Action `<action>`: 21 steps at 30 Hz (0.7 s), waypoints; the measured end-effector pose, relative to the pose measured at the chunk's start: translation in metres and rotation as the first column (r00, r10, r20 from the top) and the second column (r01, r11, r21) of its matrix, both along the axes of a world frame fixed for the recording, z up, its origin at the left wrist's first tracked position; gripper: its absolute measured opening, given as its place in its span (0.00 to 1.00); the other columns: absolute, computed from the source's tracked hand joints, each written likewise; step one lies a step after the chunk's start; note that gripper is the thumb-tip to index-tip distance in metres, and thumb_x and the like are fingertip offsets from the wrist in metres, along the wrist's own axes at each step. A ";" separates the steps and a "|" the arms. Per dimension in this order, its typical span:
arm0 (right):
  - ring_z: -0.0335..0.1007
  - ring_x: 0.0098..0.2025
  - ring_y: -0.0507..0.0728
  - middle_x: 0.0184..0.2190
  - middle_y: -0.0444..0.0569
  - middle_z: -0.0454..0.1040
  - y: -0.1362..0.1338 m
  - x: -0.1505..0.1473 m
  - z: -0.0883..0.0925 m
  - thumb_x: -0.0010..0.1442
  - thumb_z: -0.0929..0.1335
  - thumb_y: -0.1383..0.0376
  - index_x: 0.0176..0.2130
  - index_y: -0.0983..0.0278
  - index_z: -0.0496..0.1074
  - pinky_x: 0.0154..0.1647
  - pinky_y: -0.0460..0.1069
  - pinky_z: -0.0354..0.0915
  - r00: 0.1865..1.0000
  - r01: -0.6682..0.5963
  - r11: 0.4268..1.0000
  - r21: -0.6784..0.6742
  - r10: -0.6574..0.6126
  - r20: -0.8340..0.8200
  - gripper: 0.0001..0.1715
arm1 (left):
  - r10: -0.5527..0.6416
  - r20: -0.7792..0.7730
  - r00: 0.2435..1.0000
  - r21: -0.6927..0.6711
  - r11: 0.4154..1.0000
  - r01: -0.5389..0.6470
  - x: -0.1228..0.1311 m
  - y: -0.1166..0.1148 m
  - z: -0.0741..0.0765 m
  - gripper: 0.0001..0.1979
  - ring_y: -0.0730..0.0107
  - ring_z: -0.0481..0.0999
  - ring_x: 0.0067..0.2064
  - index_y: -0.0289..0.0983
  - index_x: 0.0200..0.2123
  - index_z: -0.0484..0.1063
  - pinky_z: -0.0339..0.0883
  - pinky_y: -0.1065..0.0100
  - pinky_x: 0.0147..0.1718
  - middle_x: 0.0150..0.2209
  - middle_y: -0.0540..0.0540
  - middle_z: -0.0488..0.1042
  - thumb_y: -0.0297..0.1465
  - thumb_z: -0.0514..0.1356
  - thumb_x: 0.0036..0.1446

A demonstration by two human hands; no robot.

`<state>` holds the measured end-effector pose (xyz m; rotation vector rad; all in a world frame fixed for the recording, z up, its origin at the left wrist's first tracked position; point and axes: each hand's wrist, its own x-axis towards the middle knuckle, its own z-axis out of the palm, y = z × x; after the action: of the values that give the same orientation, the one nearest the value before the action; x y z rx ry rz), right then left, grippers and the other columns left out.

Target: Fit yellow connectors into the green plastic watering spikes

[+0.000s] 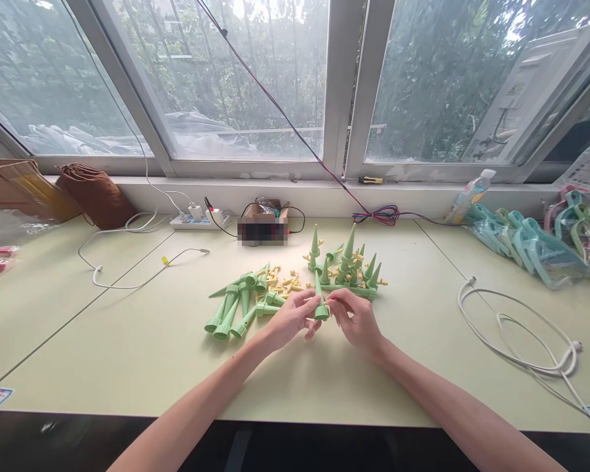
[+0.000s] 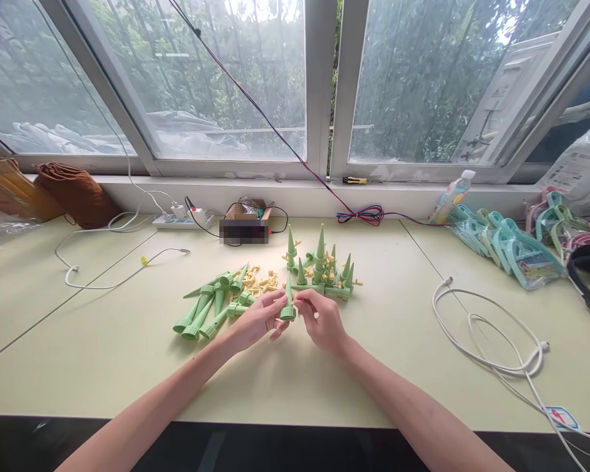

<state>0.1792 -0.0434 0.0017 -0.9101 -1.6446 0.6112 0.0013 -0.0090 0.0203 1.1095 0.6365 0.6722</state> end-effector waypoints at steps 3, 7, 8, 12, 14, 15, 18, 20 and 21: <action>0.64 0.23 0.50 0.25 0.44 0.69 0.000 0.000 -0.002 0.69 0.63 0.63 0.35 0.62 0.68 0.25 0.46 0.63 1.000 0.001 1.000 0.013 -0.001 0.018 0.10 | -0.001 0.019 1.000 0.019 1.000 0.001 -0.002 0.000 -0.002 0.19 0.78 0.70 0.22 0.36 0.33 0.63 0.63 0.76 0.16 0.28 0.52 0.65 0.44 0.65 0.59; 0.62 0.22 0.50 0.24 0.43 0.68 0.001 -0.001 -0.005 0.69 0.63 0.63 0.34 0.62 0.67 0.24 0.46 0.61 1.000 0.003 1.000 -0.021 -0.003 0.023 0.10 | 0.011 -0.045 0.999 0.098 0.995 -0.006 -0.003 -0.002 -0.003 0.18 0.79 0.69 0.21 0.36 0.33 0.62 0.63 0.76 0.17 0.29 0.53 0.66 0.44 0.63 0.61; 0.61 0.22 0.50 0.24 0.42 0.67 0.000 -0.001 -0.006 0.69 0.63 0.63 0.34 0.62 0.67 0.23 0.46 0.61 1.000 0.001 1.000 -0.030 -0.001 0.019 0.10 | 0.024 -0.072 0.997 0.125 0.992 -0.015 -0.003 -0.002 -0.003 0.19 0.80 0.69 0.20 0.37 0.33 0.61 0.62 0.76 0.17 0.28 0.54 0.65 0.44 0.62 0.61; 0.60 0.21 0.50 0.23 0.42 0.67 0.000 -0.001 -0.008 0.68 0.64 0.62 0.33 0.62 0.67 0.22 0.46 0.59 1.000 -0.020 0.995 -0.093 0.018 -0.021 0.11 | 0.094 -0.144 0.985 0.227 0.972 -0.060 -0.002 -0.004 -0.002 0.21 0.80 0.67 0.18 0.38 0.30 0.58 0.58 0.77 0.14 0.26 0.56 0.61 0.46 0.62 0.60; 0.59 0.20 0.50 0.23 0.41 0.66 0.000 -0.001 -0.009 0.69 0.64 0.61 0.32 0.61 0.66 0.20 0.46 0.58 0.998 -0.037 0.990 -0.140 0.030 -0.054 0.12 | 0.117 -0.164 0.980 0.283 0.957 -0.067 -0.001 -0.005 -0.003 0.20 0.80 0.67 0.17 0.38 0.30 0.59 0.58 0.76 0.13 0.25 0.56 0.63 0.46 0.62 0.60; 0.59 0.19 0.50 0.22 0.41 0.66 0.000 -0.001 -0.009 0.69 0.64 0.61 0.32 0.61 0.66 0.20 0.46 0.57 0.997 -0.044 0.986 -0.160 0.034 -0.069 0.12 | 0.127 -0.175 0.976 0.315 0.947 -0.067 -0.001 -0.005 -0.003 0.20 0.80 0.66 0.17 0.37 0.30 0.60 0.57 0.76 0.13 0.25 0.55 0.64 0.46 0.61 0.61; 0.60 0.19 0.50 0.21 0.41 0.66 0.000 -0.002 -0.010 0.68 0.65 0.60 0.32 0.61 0.67 0.19 0.46 0.57 0.994 -0.059 0.977 -0.204 0.038 -0.106 0.13 | 0.157 -0.203 0.967 0.394 0.917 -0.066 0.000 -0.005 -0.005 0.19 0.81 0.63 0.16 0.37 0.30 0.61 0.55 0.76 0.14 0.21 0.56 0.63 0.45 0.60 0.62; 0.60 0.19 0.50 0.21 0.41 0.66 0.000 -0.002 -0.009 0.68 0.65 0.58 0.31 0.62 0.67 0.19 0.46 0.57 0.991 -0.067 0.969 -0.238 0.036 -0.132 0.14 | 0.178 -0.217 0.960 0.418 0.905 -0.073 0.000 -0.005 -0.006 0.19 0.81 0.59 0.15 0.38 0.30 0.60 0.53 0.76 0.14 0.18 0.58 0.60 0.45 0.60 0.61; 0.59 0.18 0.50 0.20 0.41 0.66 -0.001 -0.002 -0.009 0.68 0.66 0.57 0.31 0.62 0.67 0.18 0.46 0.56 0.988 -0.075 0.962 -0.262 0.037 -0.149 0.14 | 0.191 -0.224 0.956 0.431 0.899 -0.079 0.001 -0.005 -0.007 0.19 0.81 0.58 0.14 0.38 0.30 0.60 0.52 0.76 0.14 0.17 0.58 0.59 0.45 0.60 0.61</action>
<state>0.1767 -0.0441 -0.0070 -0.9910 -1.4853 0.9340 0.0022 -0.0139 0.0137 1.5833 0.8256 0.8140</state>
